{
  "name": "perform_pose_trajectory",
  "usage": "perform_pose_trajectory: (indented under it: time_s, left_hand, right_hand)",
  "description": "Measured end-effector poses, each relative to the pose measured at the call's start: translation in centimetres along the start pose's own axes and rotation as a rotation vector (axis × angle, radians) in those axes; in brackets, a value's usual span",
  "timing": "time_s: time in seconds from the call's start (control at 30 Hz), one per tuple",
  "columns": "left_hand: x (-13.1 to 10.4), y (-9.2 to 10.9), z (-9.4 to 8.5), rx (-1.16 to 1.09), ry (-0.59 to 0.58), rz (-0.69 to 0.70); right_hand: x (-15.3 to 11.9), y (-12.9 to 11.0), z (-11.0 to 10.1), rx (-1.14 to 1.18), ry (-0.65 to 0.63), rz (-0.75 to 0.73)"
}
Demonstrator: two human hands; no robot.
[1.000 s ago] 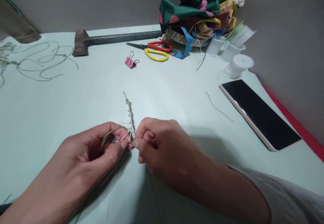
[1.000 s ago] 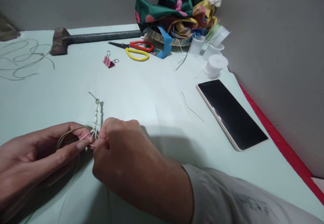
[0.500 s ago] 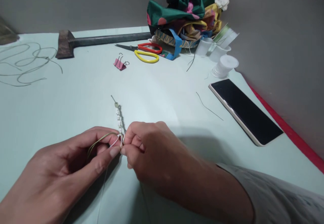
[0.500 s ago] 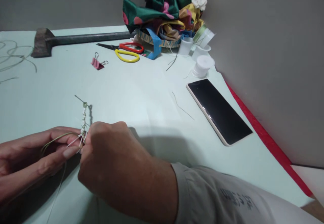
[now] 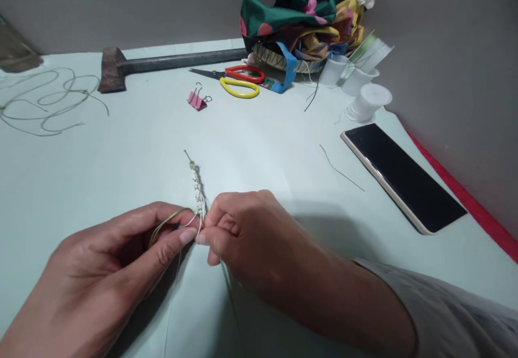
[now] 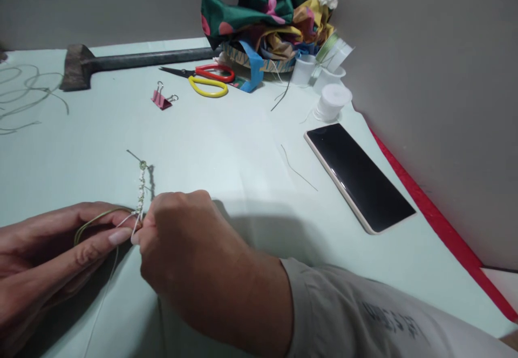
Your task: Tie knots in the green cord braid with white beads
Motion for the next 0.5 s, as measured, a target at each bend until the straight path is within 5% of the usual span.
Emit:
perform_pose_trajectory:
  time_s: [0.5]
  left_hand:
    - [1.2,0.6,0.4,-0.012,-0.117,0.008]
  right_hand:
    - [-0.5,0.4,0.0,0.087,-0.013,0.083]
Point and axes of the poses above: each hand's wrist, its own x-axis towards the middle knuckle, its own z-axis out of the palm, y = z × x, the point moved 5 cm from there along x, towards the middle knuckle, and after that the axes turned 1 degree about x, right-handed, at the moved point
